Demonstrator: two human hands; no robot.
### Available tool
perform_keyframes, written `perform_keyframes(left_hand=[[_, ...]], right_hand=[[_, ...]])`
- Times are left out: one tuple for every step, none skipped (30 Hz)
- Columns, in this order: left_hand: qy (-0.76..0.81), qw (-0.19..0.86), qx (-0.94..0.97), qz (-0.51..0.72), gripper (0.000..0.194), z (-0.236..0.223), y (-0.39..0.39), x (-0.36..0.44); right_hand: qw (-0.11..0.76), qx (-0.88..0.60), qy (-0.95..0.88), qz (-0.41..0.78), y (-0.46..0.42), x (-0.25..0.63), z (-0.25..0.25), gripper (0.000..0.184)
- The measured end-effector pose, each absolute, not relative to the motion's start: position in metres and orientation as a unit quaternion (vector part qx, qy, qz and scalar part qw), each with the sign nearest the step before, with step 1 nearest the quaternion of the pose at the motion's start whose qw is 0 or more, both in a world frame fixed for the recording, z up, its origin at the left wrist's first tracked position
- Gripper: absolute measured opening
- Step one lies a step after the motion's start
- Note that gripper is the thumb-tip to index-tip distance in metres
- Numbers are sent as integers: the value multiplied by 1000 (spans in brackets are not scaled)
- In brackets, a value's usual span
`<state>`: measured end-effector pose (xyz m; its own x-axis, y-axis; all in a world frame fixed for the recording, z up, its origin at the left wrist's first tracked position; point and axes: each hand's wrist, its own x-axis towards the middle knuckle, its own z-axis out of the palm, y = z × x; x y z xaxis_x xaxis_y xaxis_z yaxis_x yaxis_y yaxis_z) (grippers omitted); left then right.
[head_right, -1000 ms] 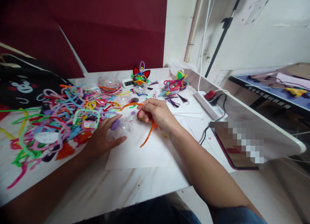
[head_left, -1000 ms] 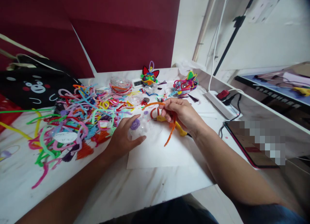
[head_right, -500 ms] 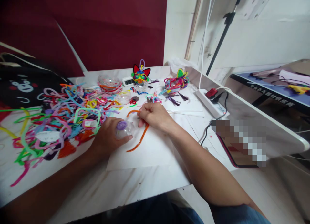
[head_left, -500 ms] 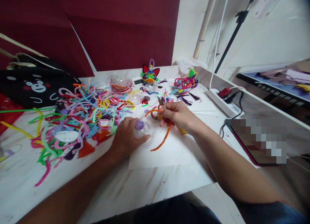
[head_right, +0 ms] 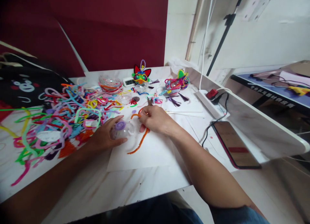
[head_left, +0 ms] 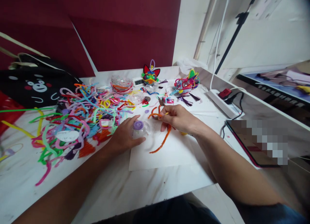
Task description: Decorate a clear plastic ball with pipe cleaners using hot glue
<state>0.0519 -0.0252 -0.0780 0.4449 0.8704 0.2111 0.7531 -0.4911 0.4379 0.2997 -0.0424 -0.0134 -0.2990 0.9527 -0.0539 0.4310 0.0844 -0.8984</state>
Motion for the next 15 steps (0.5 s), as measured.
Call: perform_keyframes(left_hand=[[488,141,834,215,94,-78,-26,53],[492,139,831,221,94,-79,-27,55],[496,138,827,226,94,-80,-28,56],[499,136,824,231,95,-82,-29,57],[502,134,822,235,95,-83,-29,58],[504,130,820,239,95,-84,-30,59],[507,127,817,242,94,-86,-31,60],[510,123,815,245,94,-86,-32,61],[513,120,813,250,93,-87,-32,61],[514,116,810,256,93,-87,-33,62],[514,112,809,263,93,-87,-32,61],[512,107,807,274,94,-87,-32,61],[507,98,806,287,93,-86,-32,60],[501,87,806,303,92,-86,-31,59],[494,73,805,320,91,-86,-30,58]], right_hand=[[290,-509,-677,445,-44,300,-12,7],[286,-507,-677,450,-45,299,-11,7],[282,-505,-676,457,-47,299,-10,8],[279,-503,-673,465,-48,298,-8,9],[274,-500,-671,474,-49,298,-7,10],[267,-496,-671,482,-51,297,-6,11],[260,-492,-673,488,-52,297,-5,11],[253,-487,-679,488,-53,297,-5,11],[246,-483,-688,482,-53,297,-5,10],[242,-480,-701,468,-54,297,-5,9],[239,-478,-715,451,-55,298,-6,9],[238,-478,-727,431,-55,299,-6,9],[238,-479,-738,412,-55,301,-6,9],[236,-480,-745,398,-56,302,-5,9],[235,-481,-748,391,-56,304,-5,8]])
